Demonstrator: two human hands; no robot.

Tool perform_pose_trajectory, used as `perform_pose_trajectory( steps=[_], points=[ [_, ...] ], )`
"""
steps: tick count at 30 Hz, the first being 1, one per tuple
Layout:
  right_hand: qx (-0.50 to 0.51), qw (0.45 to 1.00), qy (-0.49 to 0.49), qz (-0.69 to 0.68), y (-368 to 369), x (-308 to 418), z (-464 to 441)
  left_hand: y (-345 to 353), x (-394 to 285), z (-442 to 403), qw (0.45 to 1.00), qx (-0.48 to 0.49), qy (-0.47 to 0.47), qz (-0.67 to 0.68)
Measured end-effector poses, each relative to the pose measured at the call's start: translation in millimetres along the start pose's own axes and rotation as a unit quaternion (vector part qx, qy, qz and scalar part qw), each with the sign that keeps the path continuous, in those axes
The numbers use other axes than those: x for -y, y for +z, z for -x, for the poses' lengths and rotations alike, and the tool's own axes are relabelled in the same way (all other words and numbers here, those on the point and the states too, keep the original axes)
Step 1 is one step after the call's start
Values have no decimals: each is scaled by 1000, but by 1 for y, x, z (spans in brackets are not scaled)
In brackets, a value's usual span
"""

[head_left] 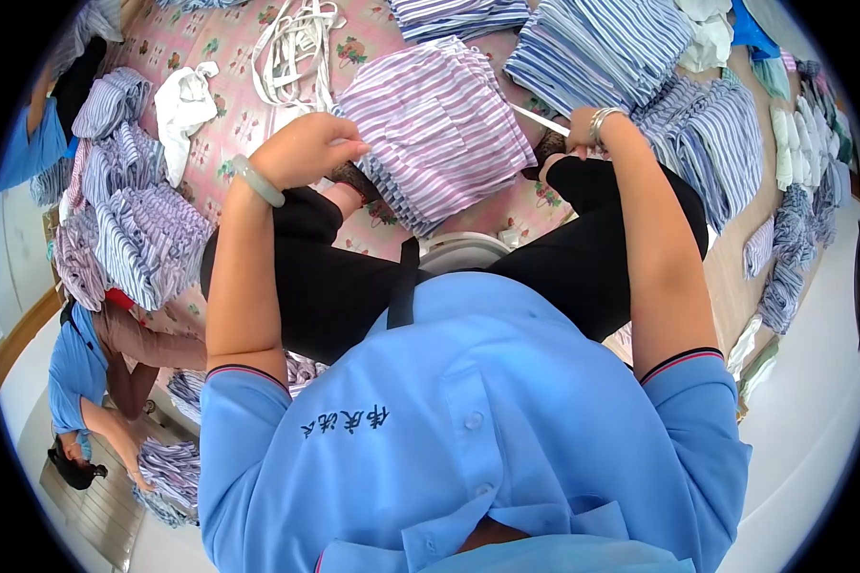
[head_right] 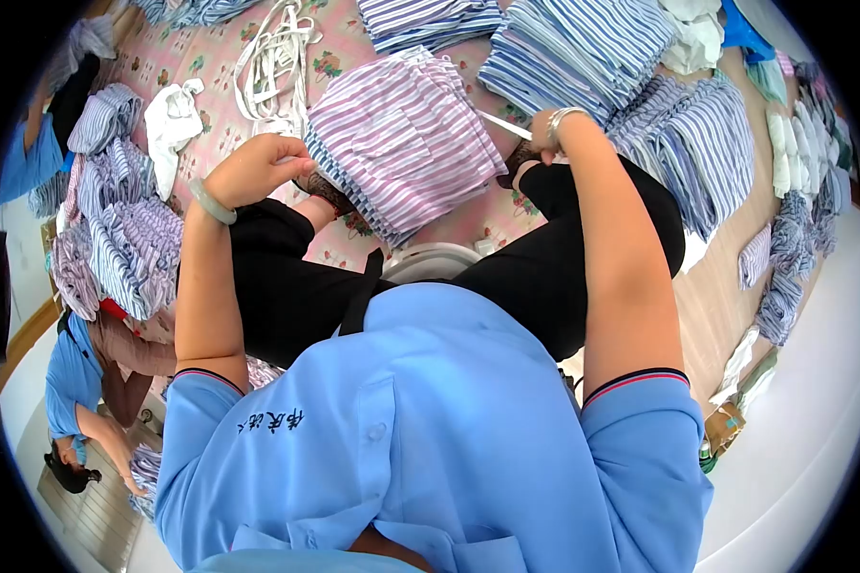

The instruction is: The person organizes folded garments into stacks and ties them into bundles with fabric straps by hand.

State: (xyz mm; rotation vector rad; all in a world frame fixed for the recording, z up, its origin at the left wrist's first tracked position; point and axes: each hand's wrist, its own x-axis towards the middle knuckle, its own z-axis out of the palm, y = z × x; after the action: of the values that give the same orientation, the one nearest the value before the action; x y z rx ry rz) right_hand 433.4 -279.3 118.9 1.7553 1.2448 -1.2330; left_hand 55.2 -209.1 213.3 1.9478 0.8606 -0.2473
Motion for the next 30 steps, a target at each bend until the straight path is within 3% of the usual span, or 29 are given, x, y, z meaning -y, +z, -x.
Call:
perform_pose_trajectory(
  steps=[2, 3, 5, 8, 11, 15, 18, 22, 27, 30],
  points=[
    [26, 991, -60, 120, 3, 26, 20, 0, 1, 0, 1000, 2, -6, -1],
    [9, 994, -79, 80, 2, 36, 35, 2, 4, -1, 1000, -19, 17, -2],
    [-130, 967, -220, 8, 5, 41, 30, 1, 1, -1, 998, -43, 36, 0],
    [-201, 933, -281, -104, 6, 57, 28, -1, -10, -3, 997, -71, 13, -30],
    [-261, 904, -336, -37, 37, 89, 3, -5, -3, 1, 992, -96, 41, -65],
    [-254, 913, -313, -66, 68, 118, -27, -34, 33, 62, 987, -133, -72, -55],
    [-251, 931, -263, 1, 93, 137, -60, -33, 82, 118, 965, -185, -183, -19],
    [-211, 945, -248, 14, 116, 159, -78, -7, 96, 151, 956, -228, -182, 25],
    [-188, 958, -215, 12, 124, 171, -86, 11, 107, 202, 890, -353, -273, 90],
    [-204, 962, -179, 16, 129, 173, -99, 13, 94, 230, 875, -356, -309, 109]
  ],
)
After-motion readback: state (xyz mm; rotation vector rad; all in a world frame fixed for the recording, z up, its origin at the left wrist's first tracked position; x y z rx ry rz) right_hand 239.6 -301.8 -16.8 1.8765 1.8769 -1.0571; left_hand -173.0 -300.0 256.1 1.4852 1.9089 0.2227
